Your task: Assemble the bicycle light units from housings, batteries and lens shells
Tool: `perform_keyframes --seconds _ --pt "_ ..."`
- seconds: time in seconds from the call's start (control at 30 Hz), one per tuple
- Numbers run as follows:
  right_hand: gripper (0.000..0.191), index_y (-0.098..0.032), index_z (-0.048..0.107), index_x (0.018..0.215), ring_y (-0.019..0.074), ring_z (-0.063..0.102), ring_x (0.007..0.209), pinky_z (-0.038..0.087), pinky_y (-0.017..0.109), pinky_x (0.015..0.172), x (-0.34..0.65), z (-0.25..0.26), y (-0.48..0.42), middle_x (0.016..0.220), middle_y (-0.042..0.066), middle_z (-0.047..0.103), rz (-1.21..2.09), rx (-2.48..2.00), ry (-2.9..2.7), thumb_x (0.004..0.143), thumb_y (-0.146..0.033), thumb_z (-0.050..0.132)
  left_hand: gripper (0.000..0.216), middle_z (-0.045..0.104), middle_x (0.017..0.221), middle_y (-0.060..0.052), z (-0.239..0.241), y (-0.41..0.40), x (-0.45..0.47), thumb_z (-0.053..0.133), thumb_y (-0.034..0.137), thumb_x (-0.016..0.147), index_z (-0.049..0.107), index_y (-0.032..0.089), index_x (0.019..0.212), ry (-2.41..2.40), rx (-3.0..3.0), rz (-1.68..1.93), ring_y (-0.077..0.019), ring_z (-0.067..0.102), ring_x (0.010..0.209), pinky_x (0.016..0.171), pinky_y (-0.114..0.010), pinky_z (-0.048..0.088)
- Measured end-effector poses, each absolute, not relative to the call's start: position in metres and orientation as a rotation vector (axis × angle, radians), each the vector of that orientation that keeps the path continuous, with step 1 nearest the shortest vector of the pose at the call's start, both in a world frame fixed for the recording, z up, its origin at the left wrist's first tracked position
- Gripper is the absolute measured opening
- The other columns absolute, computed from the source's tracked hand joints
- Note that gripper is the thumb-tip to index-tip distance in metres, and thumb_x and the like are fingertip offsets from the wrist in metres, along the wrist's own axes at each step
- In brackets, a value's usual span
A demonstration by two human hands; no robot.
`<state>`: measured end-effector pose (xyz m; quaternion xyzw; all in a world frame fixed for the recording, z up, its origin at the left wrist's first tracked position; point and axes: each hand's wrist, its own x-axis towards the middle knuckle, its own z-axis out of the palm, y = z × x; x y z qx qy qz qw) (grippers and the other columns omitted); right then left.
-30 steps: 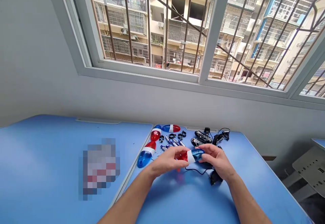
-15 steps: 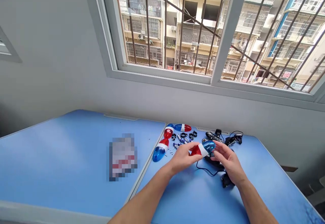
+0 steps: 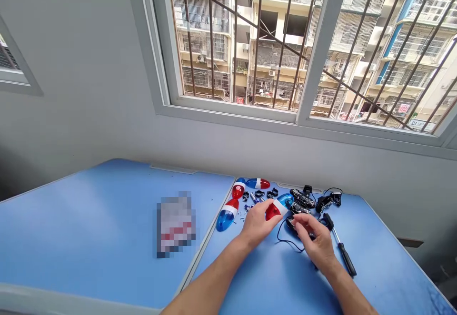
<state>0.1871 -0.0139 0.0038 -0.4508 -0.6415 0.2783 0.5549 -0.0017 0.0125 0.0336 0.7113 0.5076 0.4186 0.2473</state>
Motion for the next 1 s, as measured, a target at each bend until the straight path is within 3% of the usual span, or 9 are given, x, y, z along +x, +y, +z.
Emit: perform_keyframes --seconds 0.27,0.63,0.87,1.0 --pt "0.017 -0.022 0.072 0.088 0.02 0.066 0.066 0.052 0.03 0.059 0.177 0.007 -0.019 0.078 0.007 0.073 0.534 -0.979 -1.692 0.086 -0.033 0.06 0.038 0.071 0.106 -0.008 0.017 0.017 0.001 0.064 0.034 0.079 0.065 0.023 0.115 1.426 1.938 1.218 -0.0288 0.063 0.101 0.09 -0.038 0.046" --pt "0.019 -0.02 0.071 0.089 0.017 0.062 0.058 0.049 0.028 0.055 0.173 0.001 -0.018 0.072 0.005 0.071 0.483 -0.94 -1.812 0.086 -0.022 0.052 0.037 0.073 0.1 -0.006 0.022 0.043 -0.029 0.062 0.045 0.083 0.063 0.021 0.112 1.52 1.831 1.294 -0.027 0.068 0.093 0.079 -0.033 0.052" --pt "0.02 -0.022 0.069 0.091 0.0193 0.063 0.067 0.049 0.032 0.066 0.162 0.001 -0.023 0.075 0.006 0.072 0.288 -0.806 -1.984 0.085 -0.018 0.05 0.021 0.074 0.09 -0.003 0.057 0.081 -0.029 0.065 0.032 0.079 0.065 0.024 0.099 1.614 2.01 1.076 -0.0282 0.068 0.09 0.077 -0.033 0.048" --pt "0.02 -0.021 0.067 0.088 0.0183 0.062 0.065 0.048 0.03 0.062 0.159 0.007 -0.026 0.073 0.005 0.071 0.27 -0.794 -2.028 0.082 -0.016 0.049 0.017 0.072 0.088 -0.004 0.075 0.113 -0.023 0.069 0.024 0.078 0.067 0.024 0.096 1.684 2.166 0.828 -0.0315 0.066 0.095 0.079 -0.034 0.047"
